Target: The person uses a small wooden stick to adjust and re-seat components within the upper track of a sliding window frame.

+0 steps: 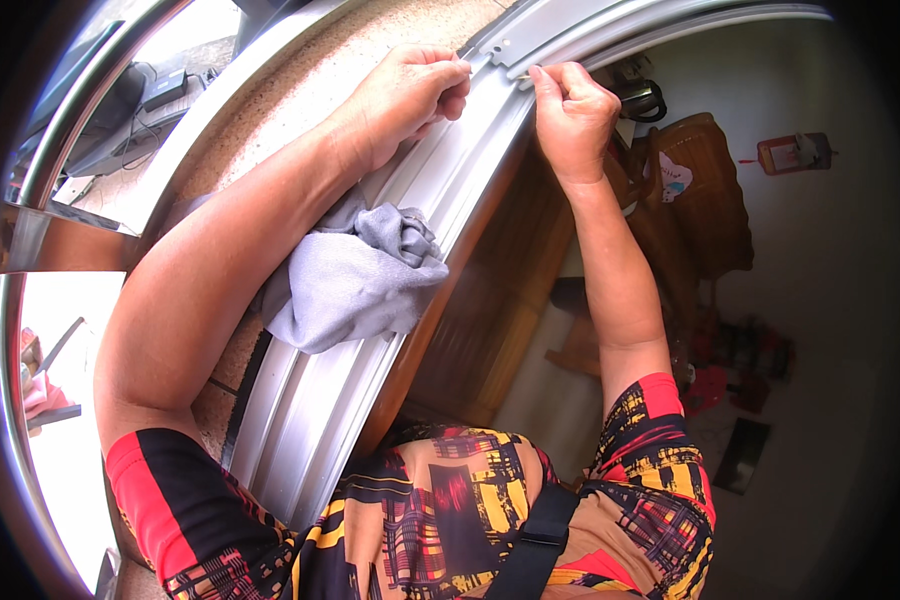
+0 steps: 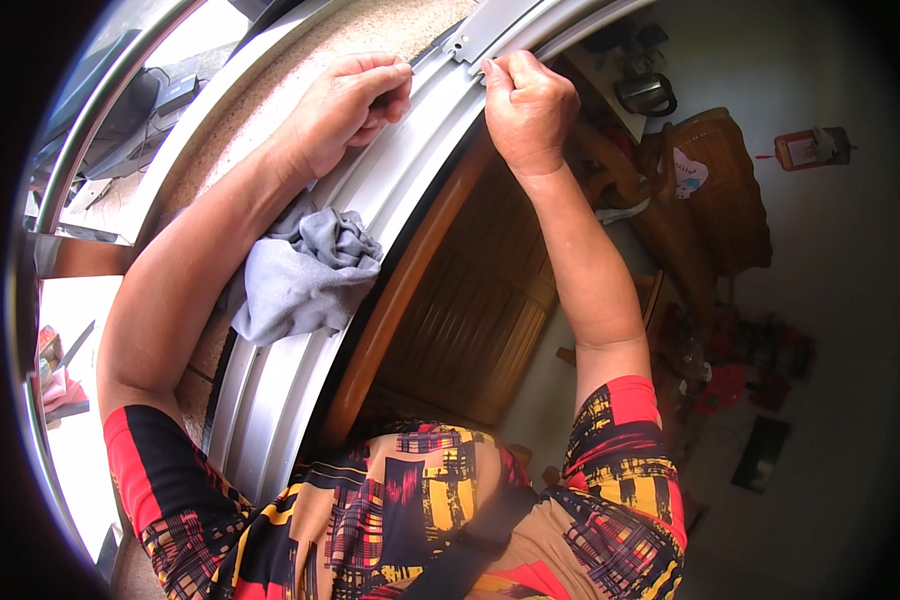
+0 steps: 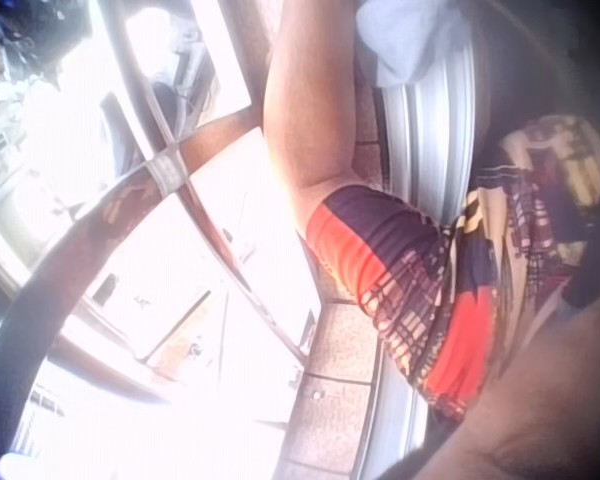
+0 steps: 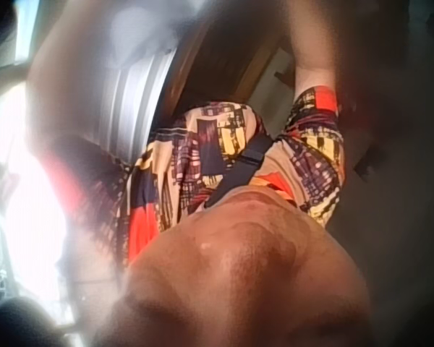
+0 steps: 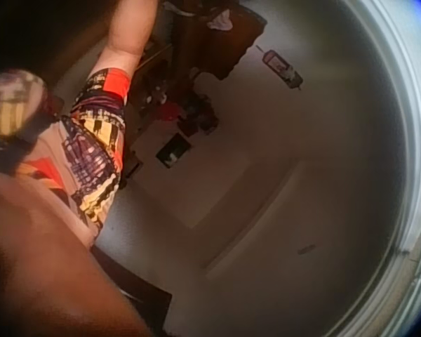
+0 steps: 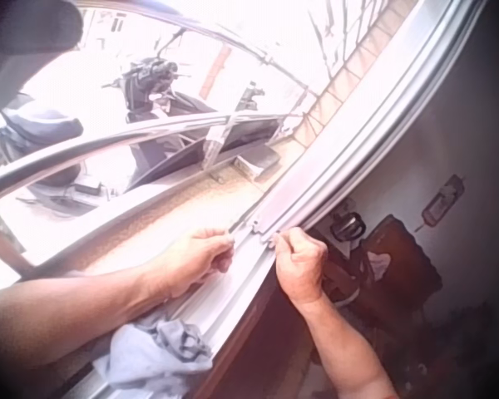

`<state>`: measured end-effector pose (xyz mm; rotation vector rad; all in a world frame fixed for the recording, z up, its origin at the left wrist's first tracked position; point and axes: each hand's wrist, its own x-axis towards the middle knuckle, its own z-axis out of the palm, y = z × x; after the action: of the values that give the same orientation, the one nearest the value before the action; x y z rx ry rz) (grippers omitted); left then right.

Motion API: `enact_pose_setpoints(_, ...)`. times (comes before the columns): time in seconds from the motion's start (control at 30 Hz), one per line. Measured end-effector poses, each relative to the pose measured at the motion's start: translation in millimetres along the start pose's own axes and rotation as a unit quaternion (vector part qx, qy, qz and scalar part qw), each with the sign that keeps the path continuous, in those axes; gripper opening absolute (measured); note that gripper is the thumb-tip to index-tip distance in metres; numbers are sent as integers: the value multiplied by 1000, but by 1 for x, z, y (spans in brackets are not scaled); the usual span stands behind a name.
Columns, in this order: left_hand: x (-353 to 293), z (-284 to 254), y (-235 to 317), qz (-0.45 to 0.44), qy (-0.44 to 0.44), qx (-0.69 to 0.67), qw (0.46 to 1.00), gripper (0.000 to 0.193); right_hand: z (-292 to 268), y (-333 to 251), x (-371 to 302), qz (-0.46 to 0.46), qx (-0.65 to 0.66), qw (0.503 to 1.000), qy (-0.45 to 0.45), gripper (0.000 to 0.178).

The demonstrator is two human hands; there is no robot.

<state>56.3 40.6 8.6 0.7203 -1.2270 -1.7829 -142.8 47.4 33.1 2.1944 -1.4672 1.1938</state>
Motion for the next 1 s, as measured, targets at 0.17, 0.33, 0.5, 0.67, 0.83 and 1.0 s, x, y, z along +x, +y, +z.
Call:
enact_pose_setpoints(0.17, 0, 0, 1, -2, 1, 6, 1000, 23, -5, -4, 4, -40, -21, 999, 1, 14)
enact_pose_setpoints(0.33, 0, -1, 1, -2, -5, 5, 1000, 23, -7, -7, 4, -45, -37, 998, 2, 13)
enact_pose_setpoints(0.5, 1, 2, 0, -4, 6, 2, 1000, 23, -9, -5, 3, -34, -46, 998, 0, 13)
enact_pose_setpoints(0.67, 0, 1, 1, -4, 8, 4, 1000, 23, -5, 0, 3, -21, -37, 999, 5, 13)
enact_pose_setpoints(0.83, 1, 1, 1, -5, -3, -3, 1000, 22, 0, 4, 1, -16, -29, 999, 1, 13)
enact_pose_setpoints(1.0, 1, 2, 1, -10, 1, -4, 1000, 23, -3, -2, 2, -11, -26, 1000, -2, 14)
